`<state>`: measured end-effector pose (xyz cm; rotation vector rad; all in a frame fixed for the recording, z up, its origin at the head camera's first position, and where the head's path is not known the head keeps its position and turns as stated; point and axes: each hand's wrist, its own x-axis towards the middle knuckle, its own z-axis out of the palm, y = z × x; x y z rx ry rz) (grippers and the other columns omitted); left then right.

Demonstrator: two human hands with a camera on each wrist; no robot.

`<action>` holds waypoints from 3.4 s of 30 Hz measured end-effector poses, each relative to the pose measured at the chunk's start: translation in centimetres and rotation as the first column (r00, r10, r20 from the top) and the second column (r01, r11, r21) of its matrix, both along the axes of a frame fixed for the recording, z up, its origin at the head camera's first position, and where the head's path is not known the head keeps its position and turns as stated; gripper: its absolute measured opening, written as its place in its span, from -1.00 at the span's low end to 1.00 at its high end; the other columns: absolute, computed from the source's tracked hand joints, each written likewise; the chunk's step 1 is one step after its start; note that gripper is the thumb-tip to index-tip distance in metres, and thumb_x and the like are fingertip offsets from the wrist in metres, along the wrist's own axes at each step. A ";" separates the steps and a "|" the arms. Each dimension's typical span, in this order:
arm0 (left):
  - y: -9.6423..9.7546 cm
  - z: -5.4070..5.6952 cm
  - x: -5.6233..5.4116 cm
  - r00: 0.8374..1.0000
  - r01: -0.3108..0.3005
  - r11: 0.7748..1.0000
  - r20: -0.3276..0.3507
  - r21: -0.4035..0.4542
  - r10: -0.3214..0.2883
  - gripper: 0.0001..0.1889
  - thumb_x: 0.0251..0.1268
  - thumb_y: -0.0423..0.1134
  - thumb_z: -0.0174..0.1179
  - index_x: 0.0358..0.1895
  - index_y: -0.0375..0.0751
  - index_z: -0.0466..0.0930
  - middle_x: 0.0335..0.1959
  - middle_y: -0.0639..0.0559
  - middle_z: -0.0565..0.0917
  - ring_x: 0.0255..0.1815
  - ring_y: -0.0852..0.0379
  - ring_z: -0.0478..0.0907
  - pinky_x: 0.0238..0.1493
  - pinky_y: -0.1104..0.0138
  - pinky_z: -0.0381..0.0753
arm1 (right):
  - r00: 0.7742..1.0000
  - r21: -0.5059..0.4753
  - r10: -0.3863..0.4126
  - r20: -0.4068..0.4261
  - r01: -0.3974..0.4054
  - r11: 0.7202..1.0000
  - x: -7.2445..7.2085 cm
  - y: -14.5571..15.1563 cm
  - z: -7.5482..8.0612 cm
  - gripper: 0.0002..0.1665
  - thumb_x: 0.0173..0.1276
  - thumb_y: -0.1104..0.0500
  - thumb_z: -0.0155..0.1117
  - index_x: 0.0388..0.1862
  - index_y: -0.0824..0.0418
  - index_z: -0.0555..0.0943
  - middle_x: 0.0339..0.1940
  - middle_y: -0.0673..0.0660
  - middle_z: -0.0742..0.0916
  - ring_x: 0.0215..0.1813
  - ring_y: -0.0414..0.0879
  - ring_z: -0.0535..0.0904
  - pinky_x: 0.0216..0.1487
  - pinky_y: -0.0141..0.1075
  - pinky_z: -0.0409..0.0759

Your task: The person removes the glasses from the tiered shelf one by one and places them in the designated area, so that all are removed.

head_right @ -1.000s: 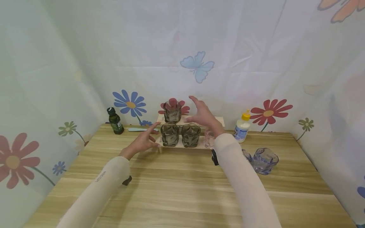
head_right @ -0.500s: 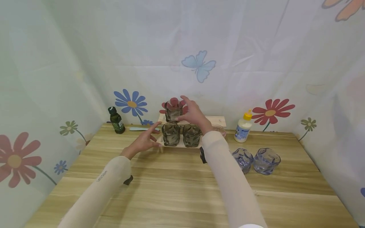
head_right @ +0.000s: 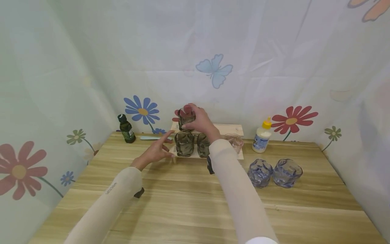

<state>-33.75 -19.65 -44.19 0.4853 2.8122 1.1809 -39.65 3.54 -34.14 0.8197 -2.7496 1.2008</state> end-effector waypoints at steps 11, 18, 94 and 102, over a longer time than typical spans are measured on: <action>-0.1 -0.1 0.0 1.000 0.013 1.000 -0.011 0.004 -0.013 0.09 0.11 -0.27 0.50 0.60 0.30 -0.06 0.33 -0.28 0.50 -0.16 -0.08 0.72 -0.16 0.10 0.69 | 0.999 -0.022 -0.003 0.034 0.004 1.000 -0.2 -0.8 -0.4 -0.04 0.23 0.14 0.52 0.54 0.13 0.24 0.40 0.30 0.46 0.43 0.23 0.36 0.37 0.12 0.38; -0.1 -0.1 0.1 1.000 0.007 1.000 -0.013 0.015 -0.007 0.09 0.10 -0.29 0.50 0.60 0.27 -0.04 0.30 -0.29 0.52 -0.18 -0.08 0.72 -0.18 0.12 0.69 | 0.999 -0.029 -0.009 0.043 0.010 1.000 -0.1 -1.0 -0.4 -0.03 0.23 0.12 0.52 0.53 0.11 0.24 0.42 0.26 0.46 0.46 0.23 0.33 0.39 0.14 0.36; 0.5 0.4 0.5 1.000 -0.022 1.000 0.002 -0.007 0.022 0.08 0.13 -0.33 0.47 0.60 0.28 -0.04 0.32 -0.26 0.51 -0.17 -0.07 0.71 -0.19 0.14 0.68 | 0.996 -0.079 -0.075 0.045 0.079 0.994 1.8 3.7 2.0 0.03 0.22 0.05 0.52 0.60 -0.04 0.20 0.52 0.20 0.40 0.55 0.21 0.24 0.37 0.17 0.39; 0.4 0.4 0.5 1.000 -0.017 1.000 0.003 -0.003 0.017 0.09 0.13 -0.35 0.47 0.61 0.26 -0.06 0.34 -0.28 0.49 -0.18 -0.07 0.71 -0.21 0.16 0.68 | 0.998 -0.051 -0.069 0.001 0.069 0.996 3.3 5.5 3.1 0.02 0.21 0.03 0.54 0.59 -0.05 0.23 0.56 0.19 0.35 0.57 0.25 0.20 0.40 0.20 0.33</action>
